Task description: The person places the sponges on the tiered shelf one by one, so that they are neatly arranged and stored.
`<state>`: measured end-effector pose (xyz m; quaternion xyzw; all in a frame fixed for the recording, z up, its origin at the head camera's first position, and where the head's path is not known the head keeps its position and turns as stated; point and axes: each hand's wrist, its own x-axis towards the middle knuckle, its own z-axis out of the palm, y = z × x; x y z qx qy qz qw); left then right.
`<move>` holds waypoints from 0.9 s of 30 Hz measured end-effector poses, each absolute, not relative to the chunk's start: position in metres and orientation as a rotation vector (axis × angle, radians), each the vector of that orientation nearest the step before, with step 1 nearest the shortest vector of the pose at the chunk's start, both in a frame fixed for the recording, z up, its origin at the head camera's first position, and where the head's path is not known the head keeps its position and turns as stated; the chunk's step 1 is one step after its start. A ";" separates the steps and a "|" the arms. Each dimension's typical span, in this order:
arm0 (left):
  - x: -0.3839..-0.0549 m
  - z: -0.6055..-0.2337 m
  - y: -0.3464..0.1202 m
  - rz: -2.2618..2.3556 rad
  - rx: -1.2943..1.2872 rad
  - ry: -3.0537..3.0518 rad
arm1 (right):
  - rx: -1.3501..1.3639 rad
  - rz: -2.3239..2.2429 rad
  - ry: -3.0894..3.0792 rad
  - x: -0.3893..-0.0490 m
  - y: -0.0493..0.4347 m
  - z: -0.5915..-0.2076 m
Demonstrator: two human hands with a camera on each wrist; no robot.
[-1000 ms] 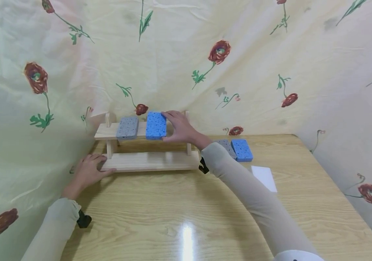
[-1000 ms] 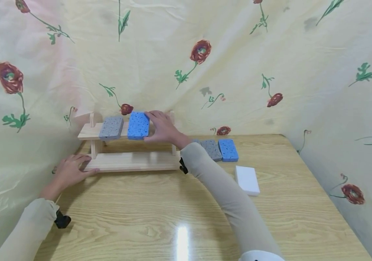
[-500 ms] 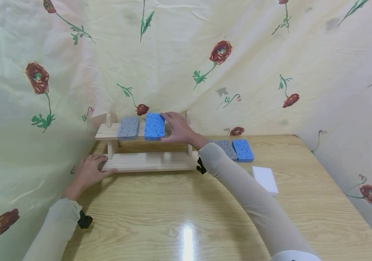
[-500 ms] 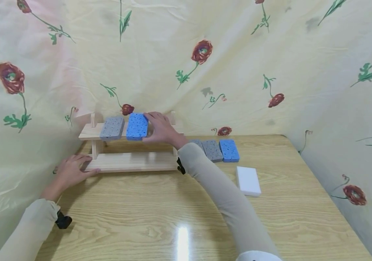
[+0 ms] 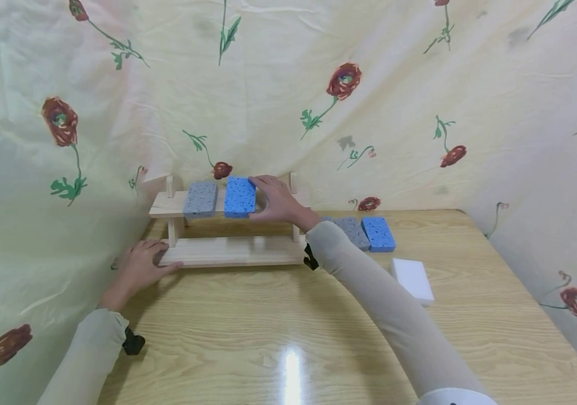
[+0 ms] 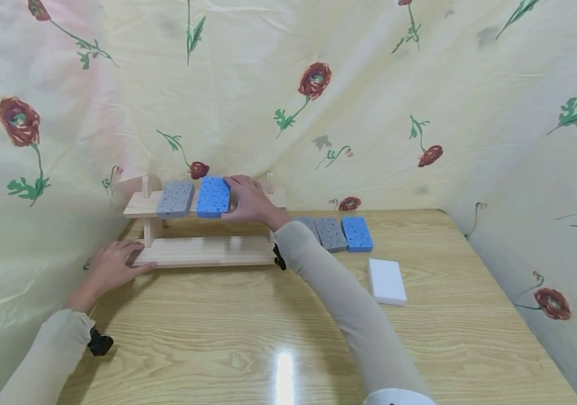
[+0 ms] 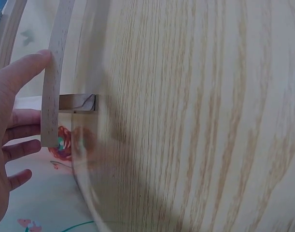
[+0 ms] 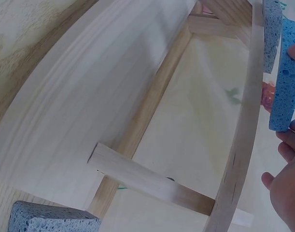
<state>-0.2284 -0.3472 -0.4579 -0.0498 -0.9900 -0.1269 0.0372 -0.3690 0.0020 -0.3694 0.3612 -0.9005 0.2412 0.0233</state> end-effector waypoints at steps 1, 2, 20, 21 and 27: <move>-0.228 -0.458 -0.347 -0.394 -0.154 -3.038 | 1.120 0.748 -2.786 -0.369 0.002 -0.370; -0.228 -0.458 -0.347 -0.397 -0.154 -3.038 | 1.121 0.750 -2.784 -0.369 0.001 -0.370; -0.230 -0.460 -0.348 -0.400 -0.136 -3.038 | 1.134 0.739 -2.786 -0.373 -0.006 -0.376; -0.230 -0.460 -0.348 -0.400 -0.134 -3.039 | 1.137 0.738 -2.788 -0.373 -0.006 -0.376; -0.230 -0.461 -0.349 -0.417 -0.117 -3.042 | 1.149 0.717 -2.796 -0.376 -0.011 -0.378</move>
